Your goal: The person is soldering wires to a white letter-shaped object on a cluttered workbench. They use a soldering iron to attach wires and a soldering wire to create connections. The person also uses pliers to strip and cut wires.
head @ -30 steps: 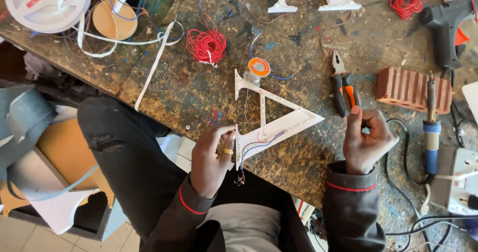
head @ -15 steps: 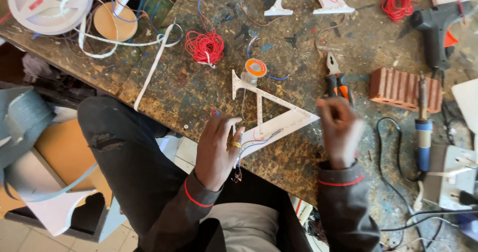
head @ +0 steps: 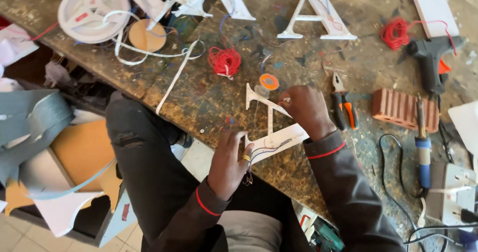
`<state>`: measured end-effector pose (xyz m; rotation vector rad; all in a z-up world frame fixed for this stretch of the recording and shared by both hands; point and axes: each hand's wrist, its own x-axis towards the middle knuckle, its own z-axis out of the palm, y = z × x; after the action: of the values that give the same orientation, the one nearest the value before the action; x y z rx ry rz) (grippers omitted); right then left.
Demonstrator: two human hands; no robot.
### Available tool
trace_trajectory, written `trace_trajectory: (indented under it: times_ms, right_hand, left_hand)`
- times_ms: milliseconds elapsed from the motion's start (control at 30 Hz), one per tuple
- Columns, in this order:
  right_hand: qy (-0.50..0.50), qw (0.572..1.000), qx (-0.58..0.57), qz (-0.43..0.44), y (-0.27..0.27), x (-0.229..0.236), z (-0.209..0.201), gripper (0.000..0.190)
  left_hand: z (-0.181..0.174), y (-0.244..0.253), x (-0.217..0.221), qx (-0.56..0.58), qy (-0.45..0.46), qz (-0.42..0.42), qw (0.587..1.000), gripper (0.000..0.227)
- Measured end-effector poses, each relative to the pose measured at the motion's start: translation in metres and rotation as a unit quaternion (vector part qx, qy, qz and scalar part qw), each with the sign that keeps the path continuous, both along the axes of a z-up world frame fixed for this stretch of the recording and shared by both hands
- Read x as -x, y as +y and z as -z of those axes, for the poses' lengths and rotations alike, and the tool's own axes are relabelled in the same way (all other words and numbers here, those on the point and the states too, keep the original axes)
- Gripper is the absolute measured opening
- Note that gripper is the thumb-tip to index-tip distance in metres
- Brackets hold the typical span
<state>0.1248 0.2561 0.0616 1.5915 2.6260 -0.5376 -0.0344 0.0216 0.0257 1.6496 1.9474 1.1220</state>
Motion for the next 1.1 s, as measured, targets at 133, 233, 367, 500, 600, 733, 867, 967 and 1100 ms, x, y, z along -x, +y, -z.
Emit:
trace_trajectory:
  times_ms: [133,233,367,500,600,733,867,967,1100]
  right_hand:
    - [-0.056,0.998,-0.011,-0.026,0.003,-0.001,0.017,0.029]
    - [-0.017,1.000,-0.016,0.003,0.007,-0.018,0.029,0.033]
    - [0.259,0.957,0.043,0.119,-0.006,-0.047,0.020,0.023]
    - [0.509,0.822,0.193,0.169,-0.046,-0.039,0.013,0.017]
    - [0.558,0.764,0.292,0.141,-0.050,-0.045,0.031,0.018]
    - [0.560,0.712,0.393,0.155,-0.059,-0.046,0.027,0.013]
    - [0.536,0.732,0.405,0.115,-0.062,-0.048,0.023,0.020]
    - [0.539,0.782,0.300,0.091,-0.068,-0.039,-0.005,0.011]
    - [0.528,0.836,0.137,0.057,-0.071,-0.031,-0.010,0.017]
  left_hand:
    - [-0.003,0.000,0.003,0.001,0.009,0.014,1.000,0.037]
    - [0.002,0.001,0.002,-0.008,0.001,0.004,1.000,0.037]
    - [-0.023,0.008,0.007,-0.036,-0.003,0.001,0.999,0.026]
    - [-0.010,0.040,-0.002,-0.080,-0.103,0.042,0.991,0.023]
    - [-0.011,0.069,-0.009,-0.086,-0.258,0.081,0.959,0.025]
    - [-0.012,0.093,-0.011,-0.049,-0.310,0.073,0.947,0.021]
    - [-0.020,0.092,-0.007,0.015,-0.403,0.087,0.911,0.018]
    - [-0.029,0.089,0.005,0.064,-0.419,0.087,0.901,0.020]
    - [-0.022,0.089,-0.001,0.056,-0.409,0.056,0.909,0.019]
